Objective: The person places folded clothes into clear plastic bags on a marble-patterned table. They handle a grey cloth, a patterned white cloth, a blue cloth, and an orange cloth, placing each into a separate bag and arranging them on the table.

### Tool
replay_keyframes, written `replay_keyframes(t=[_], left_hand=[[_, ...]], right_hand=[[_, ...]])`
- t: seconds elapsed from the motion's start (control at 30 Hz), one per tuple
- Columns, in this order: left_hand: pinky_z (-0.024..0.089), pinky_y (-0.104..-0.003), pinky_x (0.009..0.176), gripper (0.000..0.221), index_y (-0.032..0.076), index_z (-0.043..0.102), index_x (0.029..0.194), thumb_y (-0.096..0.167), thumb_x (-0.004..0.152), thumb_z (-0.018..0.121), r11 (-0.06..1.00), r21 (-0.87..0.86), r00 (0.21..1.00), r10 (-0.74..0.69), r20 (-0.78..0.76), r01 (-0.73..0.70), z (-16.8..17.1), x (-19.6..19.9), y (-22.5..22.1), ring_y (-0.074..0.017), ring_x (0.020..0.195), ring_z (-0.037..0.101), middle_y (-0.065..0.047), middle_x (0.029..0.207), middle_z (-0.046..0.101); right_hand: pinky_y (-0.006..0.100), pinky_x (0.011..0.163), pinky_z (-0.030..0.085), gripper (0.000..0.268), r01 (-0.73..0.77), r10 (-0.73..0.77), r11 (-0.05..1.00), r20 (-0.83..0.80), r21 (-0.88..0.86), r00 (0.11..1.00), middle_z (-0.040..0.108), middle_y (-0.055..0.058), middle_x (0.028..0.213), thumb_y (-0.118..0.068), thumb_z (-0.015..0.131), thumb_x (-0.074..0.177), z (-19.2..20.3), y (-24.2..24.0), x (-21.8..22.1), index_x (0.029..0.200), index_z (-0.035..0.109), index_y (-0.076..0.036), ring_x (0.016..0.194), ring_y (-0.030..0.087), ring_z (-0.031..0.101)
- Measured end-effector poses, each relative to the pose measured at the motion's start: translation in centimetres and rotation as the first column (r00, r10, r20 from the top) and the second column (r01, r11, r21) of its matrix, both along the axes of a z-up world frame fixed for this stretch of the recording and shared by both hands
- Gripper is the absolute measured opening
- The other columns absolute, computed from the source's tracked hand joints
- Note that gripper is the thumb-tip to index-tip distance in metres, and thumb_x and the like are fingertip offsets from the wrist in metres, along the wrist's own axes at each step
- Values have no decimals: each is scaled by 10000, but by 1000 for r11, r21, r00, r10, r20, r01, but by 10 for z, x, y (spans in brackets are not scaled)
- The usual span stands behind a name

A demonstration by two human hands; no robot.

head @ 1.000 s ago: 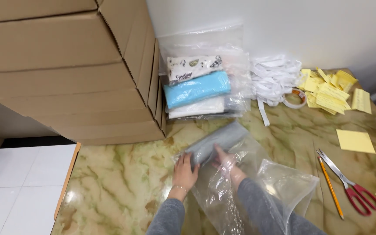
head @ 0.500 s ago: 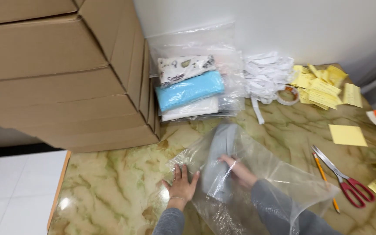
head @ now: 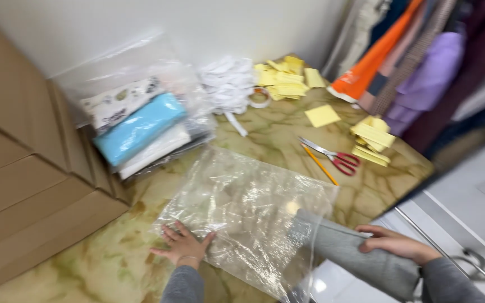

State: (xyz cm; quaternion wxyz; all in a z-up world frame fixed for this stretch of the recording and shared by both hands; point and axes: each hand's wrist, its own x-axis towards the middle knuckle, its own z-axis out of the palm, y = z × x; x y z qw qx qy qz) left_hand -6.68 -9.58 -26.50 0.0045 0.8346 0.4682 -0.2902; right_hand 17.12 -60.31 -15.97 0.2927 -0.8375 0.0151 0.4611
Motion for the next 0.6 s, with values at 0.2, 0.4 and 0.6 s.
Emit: replay_keyframes(t=[0.2,0.4,0.6], left_hand=[[73,-827,1134,1452,111,-72,1677,1131,694,244,1000,-8,996,22,90,-21,-30,0,8,-467,1613,-21,-300,1745,-93],[310,-556,1262,936,235,278,1636,625,880,666,672,-641,716,232,659,372,119,19,-111,-285,1532,404,-42,1694,351],[524,-423,1162,971,125,342,1553,610,800,717,-55,-766,472,815,336,640,167,19,-187,-198,1476,473,-56,1605,463]], right_hand=[[311,1179,393,691,356,-358,933,26,62,933,617,-37,1601,-34,824,793,55,-115,-27,1472,743,-129,1418,178,578],[454,1071,420,740,609,-617,746,-64,271,784,628,104,1557,109,569,860,168,-32,-75,1561,611,-125,1303,357,594],[310,1091,449,792,213,-224,887,-22,410,974,600,12,1600,-35,718,738,147,114,-54,1509,640,-196,1361,185,598]])
